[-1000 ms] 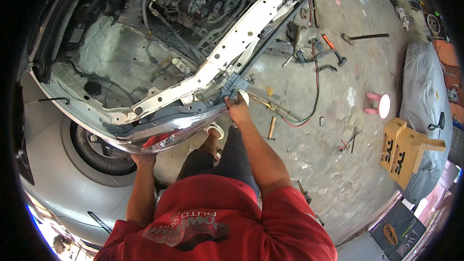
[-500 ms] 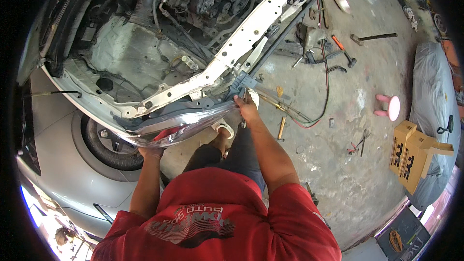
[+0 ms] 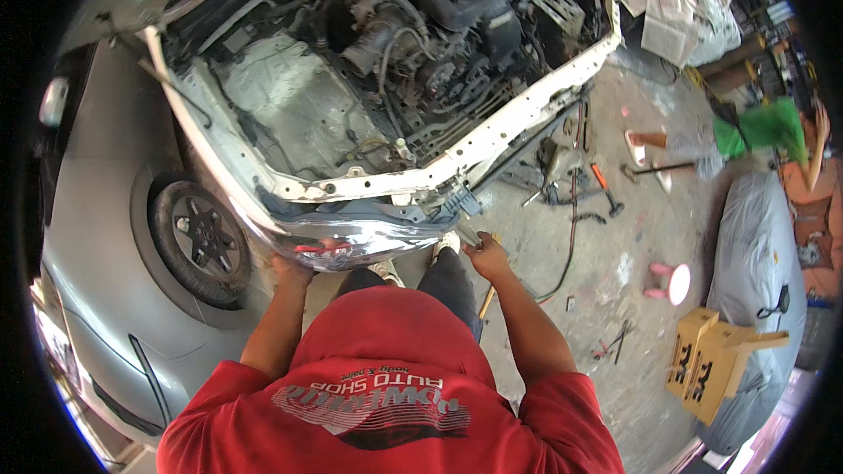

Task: The person positions a new headlight assembly against the front of a white vehicle, aligns it with the mounting points, and presses it into place.

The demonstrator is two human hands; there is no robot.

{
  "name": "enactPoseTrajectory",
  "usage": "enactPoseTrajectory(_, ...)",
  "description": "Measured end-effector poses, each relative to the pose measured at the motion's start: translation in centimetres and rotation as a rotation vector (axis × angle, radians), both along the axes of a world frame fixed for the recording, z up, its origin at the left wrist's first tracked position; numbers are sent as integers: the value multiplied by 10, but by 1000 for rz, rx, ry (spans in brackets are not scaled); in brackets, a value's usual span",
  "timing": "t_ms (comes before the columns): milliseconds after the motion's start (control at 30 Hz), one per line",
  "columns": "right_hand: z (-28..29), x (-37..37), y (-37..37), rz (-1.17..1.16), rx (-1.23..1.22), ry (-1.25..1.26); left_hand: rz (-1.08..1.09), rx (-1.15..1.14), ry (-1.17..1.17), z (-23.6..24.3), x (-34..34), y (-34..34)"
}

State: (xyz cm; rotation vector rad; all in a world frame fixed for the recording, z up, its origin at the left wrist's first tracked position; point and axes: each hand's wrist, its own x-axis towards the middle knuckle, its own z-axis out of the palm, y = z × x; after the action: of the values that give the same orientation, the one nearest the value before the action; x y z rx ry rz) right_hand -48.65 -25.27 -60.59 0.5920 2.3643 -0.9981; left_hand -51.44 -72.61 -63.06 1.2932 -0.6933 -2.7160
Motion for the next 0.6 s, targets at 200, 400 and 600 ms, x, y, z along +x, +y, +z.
enactPoseTrajectory(200, 98, -59, -85, 450, 97, 445, -75, 321, 793, -113, 21, -51)
enactPoseTrajectory(400, 188, -110, -209, 930, 175, 537, 260, -448, -327, -59, -14, 23)
enactPoseTrajectory(600, 204, -141, -375, 1252, 352, 579, 261, -437, -534, -27, 4, 15)
